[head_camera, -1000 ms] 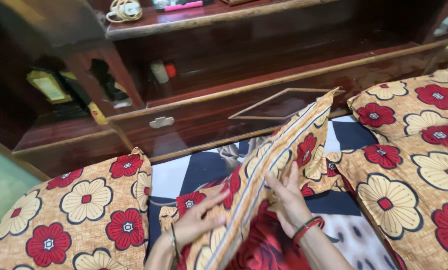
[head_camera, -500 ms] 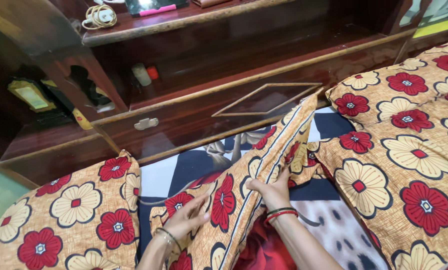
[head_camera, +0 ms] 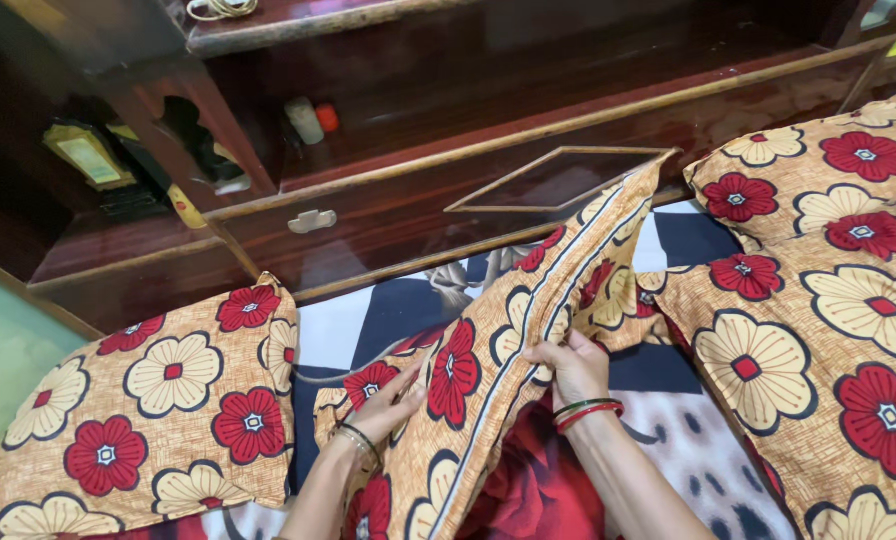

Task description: The person arranges several floral-patterned pillows on a bed by hand, smoothing the fabric and positioning them in rows against the dark wooden headboard.

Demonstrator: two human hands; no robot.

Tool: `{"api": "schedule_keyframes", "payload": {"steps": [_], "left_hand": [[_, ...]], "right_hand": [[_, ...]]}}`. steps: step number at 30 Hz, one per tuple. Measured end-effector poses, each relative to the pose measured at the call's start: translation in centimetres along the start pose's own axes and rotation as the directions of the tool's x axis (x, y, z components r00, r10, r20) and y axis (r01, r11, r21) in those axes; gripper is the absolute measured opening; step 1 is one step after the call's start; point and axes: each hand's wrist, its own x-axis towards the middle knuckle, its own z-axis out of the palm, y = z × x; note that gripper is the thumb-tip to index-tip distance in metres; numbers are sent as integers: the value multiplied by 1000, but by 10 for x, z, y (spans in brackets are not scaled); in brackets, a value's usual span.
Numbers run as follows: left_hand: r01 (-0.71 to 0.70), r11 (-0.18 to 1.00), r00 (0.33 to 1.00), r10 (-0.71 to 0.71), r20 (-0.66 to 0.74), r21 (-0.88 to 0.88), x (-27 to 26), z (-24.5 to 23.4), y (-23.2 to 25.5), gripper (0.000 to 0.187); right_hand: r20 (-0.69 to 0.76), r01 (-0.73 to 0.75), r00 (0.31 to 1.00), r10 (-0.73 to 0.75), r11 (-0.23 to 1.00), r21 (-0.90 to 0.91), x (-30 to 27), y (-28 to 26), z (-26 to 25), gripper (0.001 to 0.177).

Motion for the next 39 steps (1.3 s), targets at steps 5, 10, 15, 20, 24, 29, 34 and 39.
{"api": "schedule_keyframes", "payload": {"steps": [5,10,15,20,24,29,34,39], "left_hand": [[-17,997,998,21,-53,81,-13,11,-11,111],[-123,924,969,192,-158,363,1,21,-32,121],[165,749,986,-102,-134,642,-3,58,7,122],[106,684,991,-134,-18,722,-5,65,27,113],[215,657,974,-199,-110,723,-13,39,18,112],[361,596,932,-259,-254,717,-21,-13,-23,109],[425,577,901,-194,-389,697,-9,-36,-64,89],[542,564,815,-171,-554,623,-6,-41,-74,70]], "right_hand": [[41,6,999,-4,999,-50,3,2,-1,41],[167,-9,985,38,985,-174,26,7,-14,50],[-8,58,996,-90,701,-711,58,14,-62,94],[127,156,980,-155,188,-970,65,24,-73,100],[167,166,986,-22,-53,-985,53,34,-63,85],[-92,-91,995,36,-10,-996,54,39,-83,103],[-171,-164,972,-162,54,-985,46,45,-86,123],[107,93,994,-32,-297,-950,6,33,-42,85]]}}
